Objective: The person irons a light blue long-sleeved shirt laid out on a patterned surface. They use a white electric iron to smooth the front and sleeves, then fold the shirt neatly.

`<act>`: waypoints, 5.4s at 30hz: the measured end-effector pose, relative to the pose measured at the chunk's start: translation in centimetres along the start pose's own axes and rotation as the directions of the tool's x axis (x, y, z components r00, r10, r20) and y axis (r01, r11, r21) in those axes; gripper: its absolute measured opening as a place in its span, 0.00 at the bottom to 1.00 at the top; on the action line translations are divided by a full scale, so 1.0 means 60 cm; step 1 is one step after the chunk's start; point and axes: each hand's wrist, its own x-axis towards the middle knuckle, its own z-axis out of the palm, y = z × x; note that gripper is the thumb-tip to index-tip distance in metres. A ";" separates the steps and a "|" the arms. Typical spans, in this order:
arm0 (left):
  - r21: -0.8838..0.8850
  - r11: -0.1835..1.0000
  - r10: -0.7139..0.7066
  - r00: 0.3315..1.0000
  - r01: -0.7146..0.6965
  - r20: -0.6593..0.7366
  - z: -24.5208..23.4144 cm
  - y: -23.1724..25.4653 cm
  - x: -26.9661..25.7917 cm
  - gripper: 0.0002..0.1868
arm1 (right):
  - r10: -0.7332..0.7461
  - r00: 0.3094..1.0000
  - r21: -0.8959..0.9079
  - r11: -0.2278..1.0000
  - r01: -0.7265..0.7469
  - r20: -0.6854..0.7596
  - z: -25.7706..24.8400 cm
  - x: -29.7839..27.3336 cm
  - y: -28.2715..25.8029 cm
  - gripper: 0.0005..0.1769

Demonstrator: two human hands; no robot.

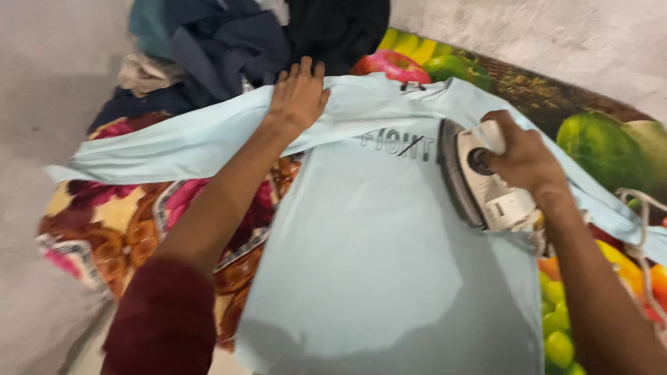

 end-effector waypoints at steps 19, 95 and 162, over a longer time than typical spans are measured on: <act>0.141 0.968 0.198 0.977 -0.208 0.082 0.190 -0.092 0.138 0.11 | 0.031 0.999 0.057 0.998 -0.032 0.024 -0.020 -0.008 -0.030 0.34; -0.604 0.748 0.512 0.818 -0.274 0.262 -0.342 0.358 -0.406 0.38 | -0.482 0.869 -0.362 0.835 0.415 -0.116 0.077 0.107 -0.098 0.29; -0.199 0.967 -0.090 0.945 0.158 0.313 -0.164 0.108 -0.259 0.43 | -0.383 0.913 -0.210 0.890 0.406 0.140 0.043 -0.037 -0.158 0.27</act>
